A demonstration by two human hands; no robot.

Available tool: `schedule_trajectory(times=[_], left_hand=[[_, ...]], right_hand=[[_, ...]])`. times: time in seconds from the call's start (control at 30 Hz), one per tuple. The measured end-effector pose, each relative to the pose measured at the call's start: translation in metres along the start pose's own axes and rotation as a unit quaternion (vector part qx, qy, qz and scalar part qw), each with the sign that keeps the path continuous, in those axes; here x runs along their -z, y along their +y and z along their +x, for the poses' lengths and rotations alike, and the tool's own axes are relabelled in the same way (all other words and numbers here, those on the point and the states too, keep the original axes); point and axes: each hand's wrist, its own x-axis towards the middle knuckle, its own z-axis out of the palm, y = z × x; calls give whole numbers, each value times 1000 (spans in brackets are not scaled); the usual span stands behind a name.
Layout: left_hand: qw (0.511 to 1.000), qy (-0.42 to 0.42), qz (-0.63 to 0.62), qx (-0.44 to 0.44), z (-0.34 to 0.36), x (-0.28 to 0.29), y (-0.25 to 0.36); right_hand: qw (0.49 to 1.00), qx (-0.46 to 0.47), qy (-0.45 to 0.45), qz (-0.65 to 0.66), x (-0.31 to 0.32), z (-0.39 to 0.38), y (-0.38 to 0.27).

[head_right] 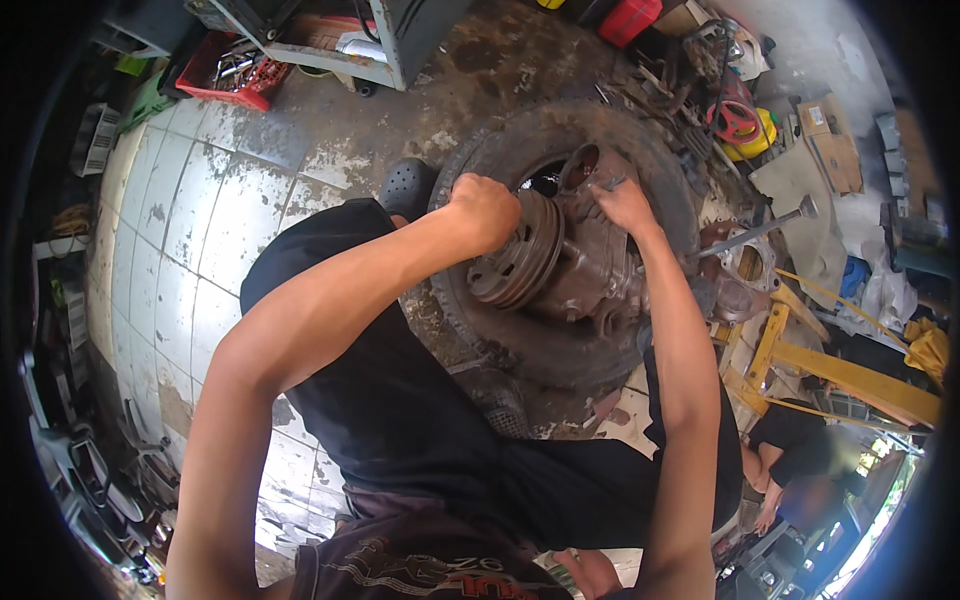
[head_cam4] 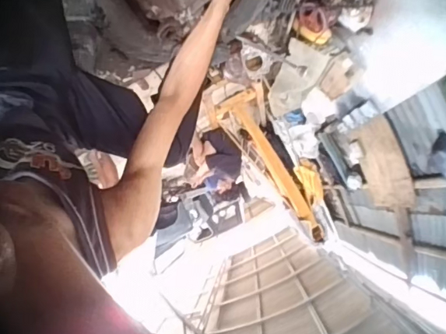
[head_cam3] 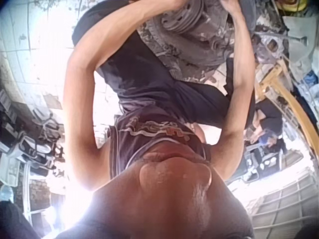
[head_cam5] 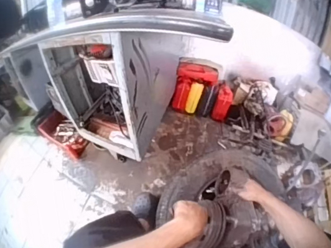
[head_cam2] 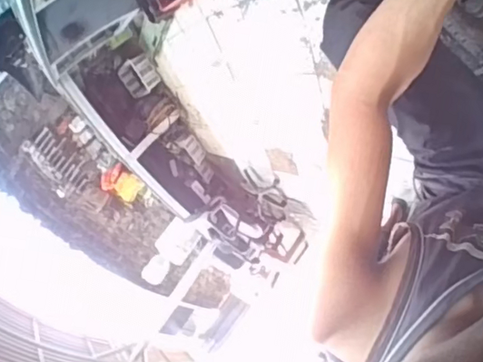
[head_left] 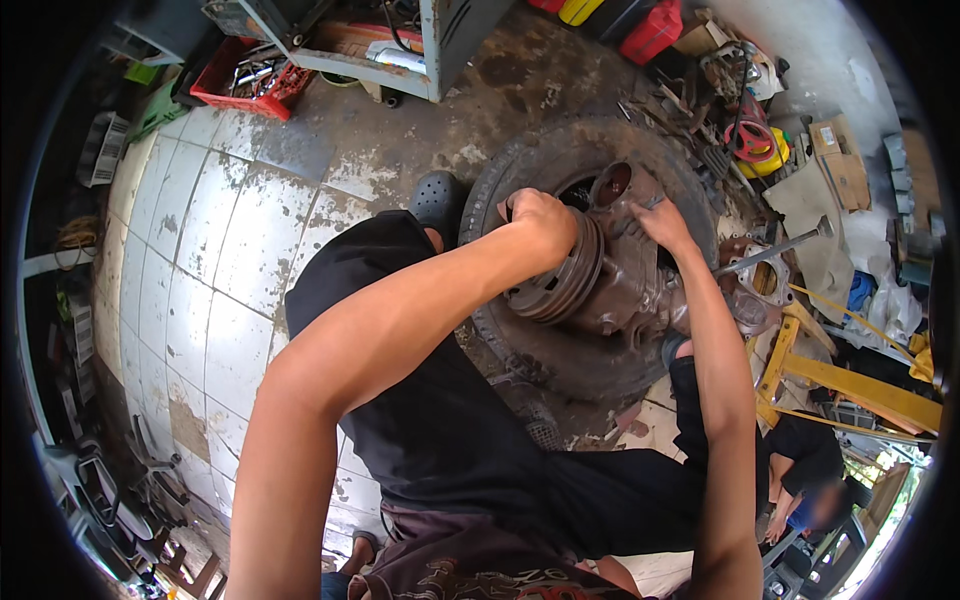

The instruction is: The person sits on the floor and uses a metal file to scrape and clean the surface of a rusty mechanical part resting on a tire. They hold the part steady with one hand while filing with the other, occasionally adjusting their grip.

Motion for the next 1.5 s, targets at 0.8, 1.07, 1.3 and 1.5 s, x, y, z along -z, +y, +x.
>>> schedule_trajectory(times=[0.8, 1.07, 1.3, 1.5], left_hand=[[996, 75, -46, -1, 2, 9, 4], [971, 179, -155, 9, 4, 23, 3], [891, 309, -332, -38, 14, 32, 5], [765, 165, -608, -133, 13, 46, 8]], right_hand=[[997, -42, 55, -30, 6, -51, -27], [991, -75, 112, -13, -3, -79, -30], [978, -120, 170, 14, 28, -112, -72], [943, -10, 198, 266, 55, -150, -101]])
